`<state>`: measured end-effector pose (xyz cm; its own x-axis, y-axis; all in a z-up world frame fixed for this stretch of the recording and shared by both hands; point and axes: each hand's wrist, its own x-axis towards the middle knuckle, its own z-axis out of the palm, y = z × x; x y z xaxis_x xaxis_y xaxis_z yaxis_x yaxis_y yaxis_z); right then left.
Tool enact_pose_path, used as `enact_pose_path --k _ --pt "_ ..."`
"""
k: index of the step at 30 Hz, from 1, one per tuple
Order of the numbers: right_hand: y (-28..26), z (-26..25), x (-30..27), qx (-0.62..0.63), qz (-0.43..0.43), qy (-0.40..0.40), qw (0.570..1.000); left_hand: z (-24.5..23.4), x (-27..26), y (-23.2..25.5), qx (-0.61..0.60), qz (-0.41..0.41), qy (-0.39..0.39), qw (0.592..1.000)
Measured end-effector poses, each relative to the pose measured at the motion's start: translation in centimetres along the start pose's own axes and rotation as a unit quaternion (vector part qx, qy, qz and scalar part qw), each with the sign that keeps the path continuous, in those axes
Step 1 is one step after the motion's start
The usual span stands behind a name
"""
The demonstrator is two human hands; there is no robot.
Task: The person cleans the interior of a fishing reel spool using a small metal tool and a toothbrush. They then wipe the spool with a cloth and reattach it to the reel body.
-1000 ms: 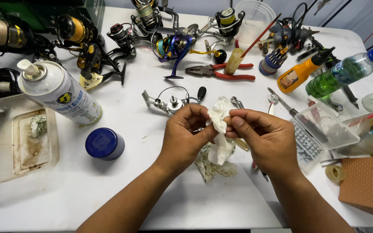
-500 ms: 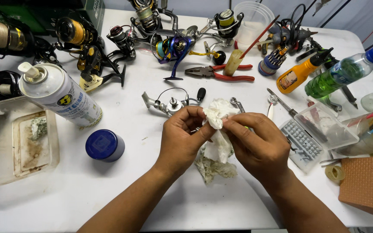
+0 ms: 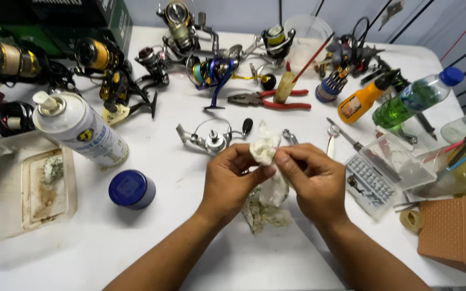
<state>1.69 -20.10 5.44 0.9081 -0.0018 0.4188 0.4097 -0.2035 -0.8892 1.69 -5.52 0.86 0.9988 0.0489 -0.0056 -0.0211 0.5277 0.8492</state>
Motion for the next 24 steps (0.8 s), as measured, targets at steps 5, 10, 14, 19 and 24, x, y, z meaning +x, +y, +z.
enact_pose_path --k 5,10,14,19,24 --pt "0.3 -0.1 -0.4 0.001 0.003 -0.02 1.0 -0.5 0.0 0.0 0.032 0.019 0.011 0.999" --pt "0.0 -0.1 -0.4 0.017 0.035 -0.014 0.999 -0.4 0.0 0.2 0.041 0.024 0.018 0.999" --pt "0.4 -0.9 0.0 0.024 0.054 0.011 0.998 -1.0 0.2 0.6 0.031 0.042 0.046 0.998" --pt "-0.1 -1.1 0.2 0.029 0.073 0.018 0.997 0.1 -0.6 1.8 0.033 0.063 0.04 0.997" --pt "-0.7 -0.9 0.2 0.005 0.027 -0.039 0.999 0.0 -0.9 1.4 0.083 0.051 0.023 0.995"
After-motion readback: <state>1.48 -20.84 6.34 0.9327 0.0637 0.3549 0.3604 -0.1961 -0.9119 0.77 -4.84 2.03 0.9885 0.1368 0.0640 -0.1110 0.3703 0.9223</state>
